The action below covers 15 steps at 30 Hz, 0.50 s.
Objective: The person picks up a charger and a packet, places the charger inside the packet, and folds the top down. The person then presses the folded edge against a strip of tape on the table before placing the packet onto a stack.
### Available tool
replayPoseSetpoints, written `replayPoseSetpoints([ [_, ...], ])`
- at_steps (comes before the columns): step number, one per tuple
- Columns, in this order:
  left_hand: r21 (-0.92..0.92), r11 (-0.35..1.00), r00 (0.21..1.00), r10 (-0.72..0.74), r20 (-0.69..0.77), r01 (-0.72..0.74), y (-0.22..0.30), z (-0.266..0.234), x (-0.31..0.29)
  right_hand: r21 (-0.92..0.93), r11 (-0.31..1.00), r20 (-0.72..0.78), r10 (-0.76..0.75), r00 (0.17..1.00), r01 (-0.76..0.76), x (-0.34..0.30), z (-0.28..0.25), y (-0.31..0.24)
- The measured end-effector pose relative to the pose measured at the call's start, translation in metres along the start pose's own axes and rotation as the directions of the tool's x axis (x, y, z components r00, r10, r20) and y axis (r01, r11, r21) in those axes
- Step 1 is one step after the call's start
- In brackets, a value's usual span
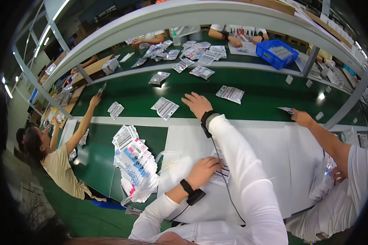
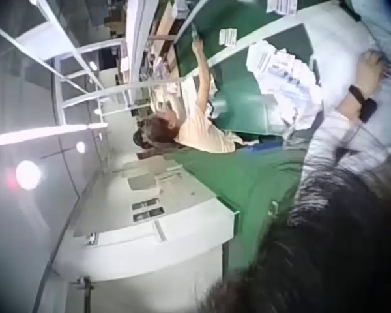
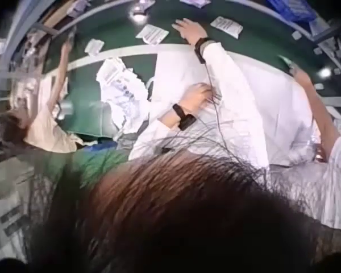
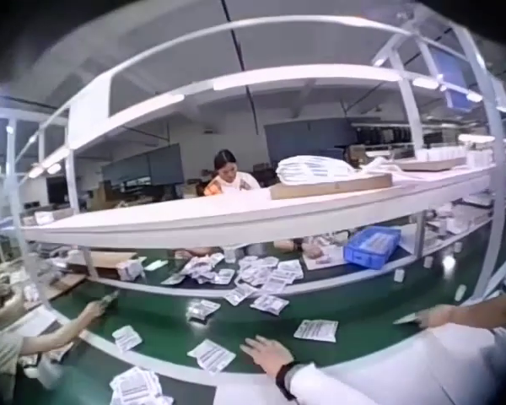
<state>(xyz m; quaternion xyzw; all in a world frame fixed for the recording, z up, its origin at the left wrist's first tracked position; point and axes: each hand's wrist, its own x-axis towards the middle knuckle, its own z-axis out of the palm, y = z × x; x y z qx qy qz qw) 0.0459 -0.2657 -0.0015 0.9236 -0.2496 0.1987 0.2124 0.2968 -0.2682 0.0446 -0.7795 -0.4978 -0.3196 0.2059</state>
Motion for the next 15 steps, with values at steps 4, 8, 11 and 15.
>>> replayPoseSetpoints([
  [4,-0.041,0.998,0.997,0.044,0.058,-0.042,-0.004,0.01,0.006,0.032,0.994,0.527,0.071,0.847,-0.103,0.0,0.015,0.021],
  [8,0.186,0.98,0.997,-0.065,-0.029,0.069,0.007,0.014,0.003,0.461,0.83,0.326,0.169,0.93,-0.313,-0.036,-0.013,0.004],
  [11,0.166,0.975,0.986,-0.133,-0.105,0.149,0.005,0.014,0.009,0.81,0.025,0.532,0.39,0.752,-0.586,-0.086,-0.086,-0.027],
  [15,-0.133,0.961,0.967,-0.228,0.11,0.242,-0.014,-0.004,0.017,0.778,0.25,0.497,0.319,0.807,-0.577,-0.172,-0.179,-0.069],
])
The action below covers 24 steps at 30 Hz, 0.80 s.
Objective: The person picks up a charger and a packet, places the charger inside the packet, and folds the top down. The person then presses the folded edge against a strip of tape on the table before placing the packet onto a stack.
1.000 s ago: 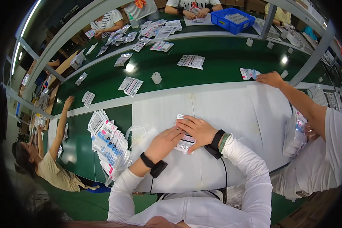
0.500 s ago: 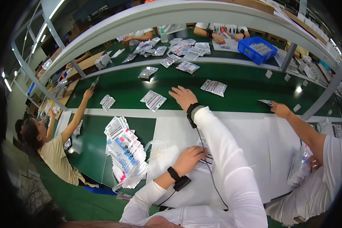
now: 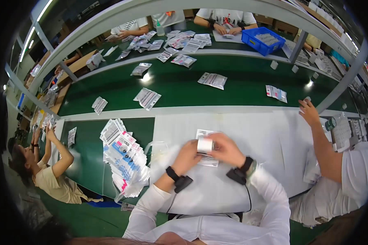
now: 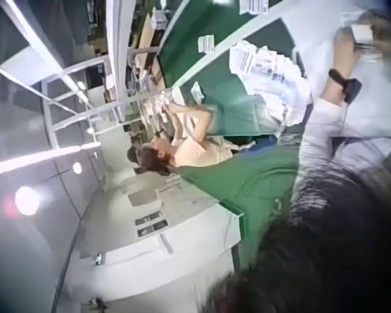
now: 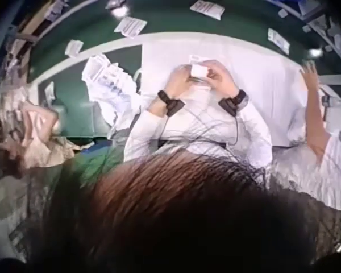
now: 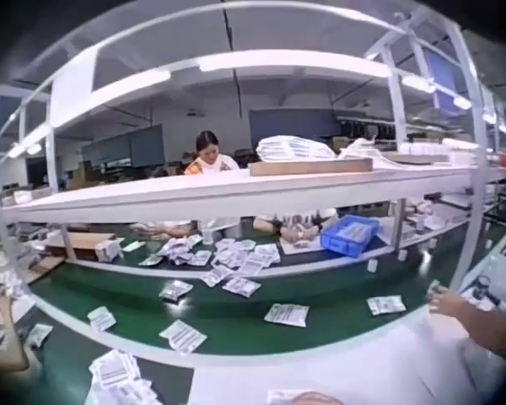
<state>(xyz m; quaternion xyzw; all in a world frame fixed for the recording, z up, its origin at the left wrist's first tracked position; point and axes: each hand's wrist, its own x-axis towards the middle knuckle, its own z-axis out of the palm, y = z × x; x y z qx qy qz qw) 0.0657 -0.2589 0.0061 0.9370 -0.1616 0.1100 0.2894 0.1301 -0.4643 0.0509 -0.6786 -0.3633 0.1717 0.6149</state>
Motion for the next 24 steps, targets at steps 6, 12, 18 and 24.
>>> replayPoseSetpoints([
  [6,-0.246,0.969,0.998,-0.011,-0.062,-0.005,0.002,0.001,0.01,-0.61,0.783,0.054,-0.113,0.992,0.122,-0.053,0.012,0.0],
  [12,-0.088,0.996,0.988,-0.004,-0.151,-0.01,0.01,0.01,0.009,-0.59,0.808,-0.142,-0.114,0.983,0.009,-0.031,0.007,0.012],
  [18,0.306,0.946,0.958,0.178,-0.225,-0.104,0.033,0.017,0.013,-0.504,0.853,-0.306,-0.026,0.952,-0.139,-0.005,-0.011,0.039],
  [24,0.606,0.783,0.963,0.031,-0.266,0.142,0.074,0.021,0.041,-0.485,0.853,-0.257,0.07,0.964,-0.191,-0.014,-0.008,0.039],
])
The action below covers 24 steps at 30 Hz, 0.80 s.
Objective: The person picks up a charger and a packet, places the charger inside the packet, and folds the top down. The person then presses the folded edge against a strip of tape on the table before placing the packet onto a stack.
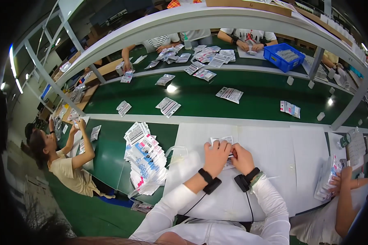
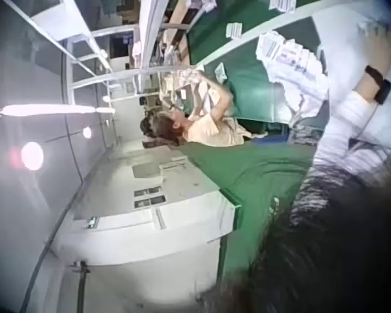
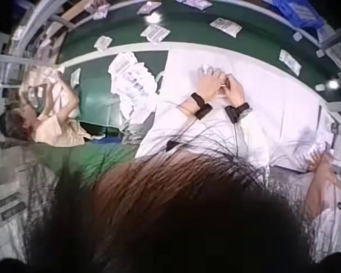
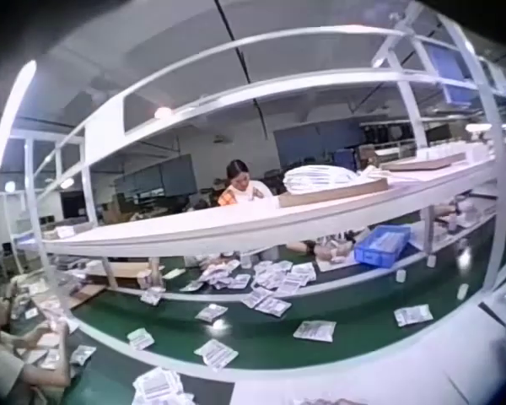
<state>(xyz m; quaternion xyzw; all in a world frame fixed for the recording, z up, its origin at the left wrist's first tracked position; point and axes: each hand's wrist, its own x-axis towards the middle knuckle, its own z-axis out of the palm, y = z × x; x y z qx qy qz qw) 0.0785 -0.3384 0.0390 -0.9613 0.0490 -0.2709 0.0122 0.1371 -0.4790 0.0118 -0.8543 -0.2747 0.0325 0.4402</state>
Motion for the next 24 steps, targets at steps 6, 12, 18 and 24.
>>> replayPoseSetpoints([
  [6,-0.029,0.999,0.999,-0.029,-0.044,0.027,-0.013,0.023,0.018,-0.038,0.993,0.027,-0.11,0.994,0.111,-0.003,0.005,-0.005],
  [12,-0.036,0.999,0.996,-0.007,0.09,0.01,-0.02,0.021,-0.001,-0.133,0.971,0.039,-0.197,0.98,0.201,-0.003,-0.002,0.001],
  [18,-0.468,0.884,0.973,0.109,0.203,-0.001,-0.055,-0.025,-0.034,-0.237,0.89,0.054,-0.388,0.92,0.39,-0.017,-0.042,-0.012],
  [24,-0.432,0.884,0.906,0.32,0.276,-0.181,-0.076,-0.004,-0.053,-0.338,0.84,0.295,-0.335,0.895,0.425,-0.026,-0.052,0.006],
])
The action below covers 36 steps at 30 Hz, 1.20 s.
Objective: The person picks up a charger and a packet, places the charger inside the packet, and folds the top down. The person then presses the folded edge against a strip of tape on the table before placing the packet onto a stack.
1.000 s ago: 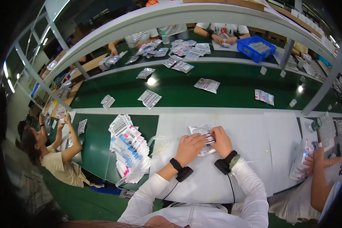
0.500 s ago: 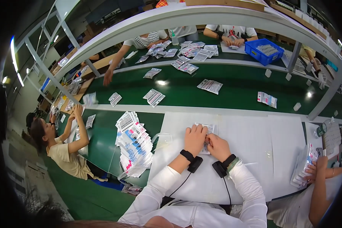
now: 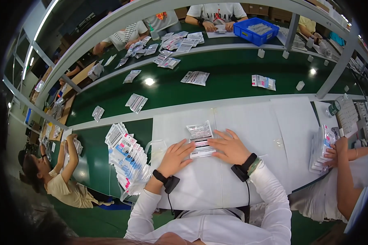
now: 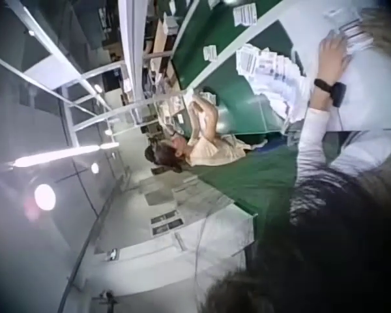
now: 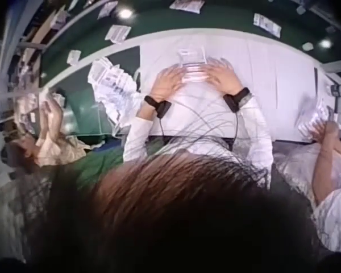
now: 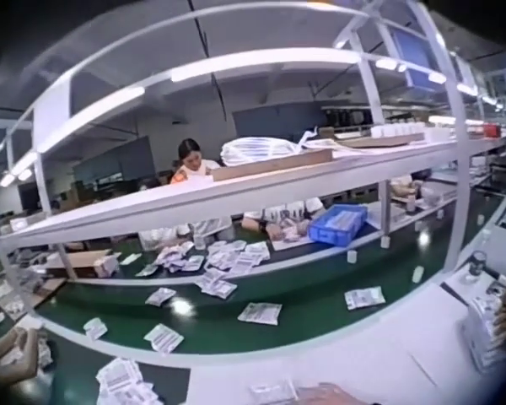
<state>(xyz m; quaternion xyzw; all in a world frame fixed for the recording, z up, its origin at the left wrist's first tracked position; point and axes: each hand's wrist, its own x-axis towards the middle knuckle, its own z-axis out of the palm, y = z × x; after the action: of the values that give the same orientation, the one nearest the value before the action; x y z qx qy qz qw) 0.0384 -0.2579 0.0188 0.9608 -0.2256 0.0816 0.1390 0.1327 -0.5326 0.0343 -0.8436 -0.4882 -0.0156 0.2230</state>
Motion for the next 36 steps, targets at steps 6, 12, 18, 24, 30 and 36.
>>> replayPoseSetpoints([
  [6,0.078,0.997,0.997,-0.025,0.071,0.019,-0.001,-0.009,0.001,0.025,0.99,0.028,0.135,0.991,-0.135,-0.008,0.008,0.015],
  [12,0.033,0.999,0.992,0.002,0.128,-0.007,0.001,-0.009,0.003,-0.005,0.995,-0.167,0.098,0.981,-0.1,0.008,0.006,0.012],
  [18,0.046,0.998,0.991,0.024,0.131,-0.03,0.0,-0.002,0.002,0.013,0.996,-0.146,0.092,0.985,-0.091,0.03,0.036,-0.042],
  [24,0.059,0.997,0.994,0.035,0.1,-0.041,0.007,0.003,0.006,0.029,0.993,-0.172,0.119,0.978,-0.116,0.019,0.042,-0.045],
  [30,0.01,0.999,0.991,0.035,0.126,-0.037,0.01,0.004,0.009,-0.015,0.997,-0.203,0.07,0.977,-0.074,0.014,0.046,-0.045],
  [36,-0.004,1.0,0.993,0.023,0.116,-0.023,0.012,0.005,0.011,0.214,0.962,-0.187,0.213,0.959,-0.172,0.01,0.043,-0.044],
])
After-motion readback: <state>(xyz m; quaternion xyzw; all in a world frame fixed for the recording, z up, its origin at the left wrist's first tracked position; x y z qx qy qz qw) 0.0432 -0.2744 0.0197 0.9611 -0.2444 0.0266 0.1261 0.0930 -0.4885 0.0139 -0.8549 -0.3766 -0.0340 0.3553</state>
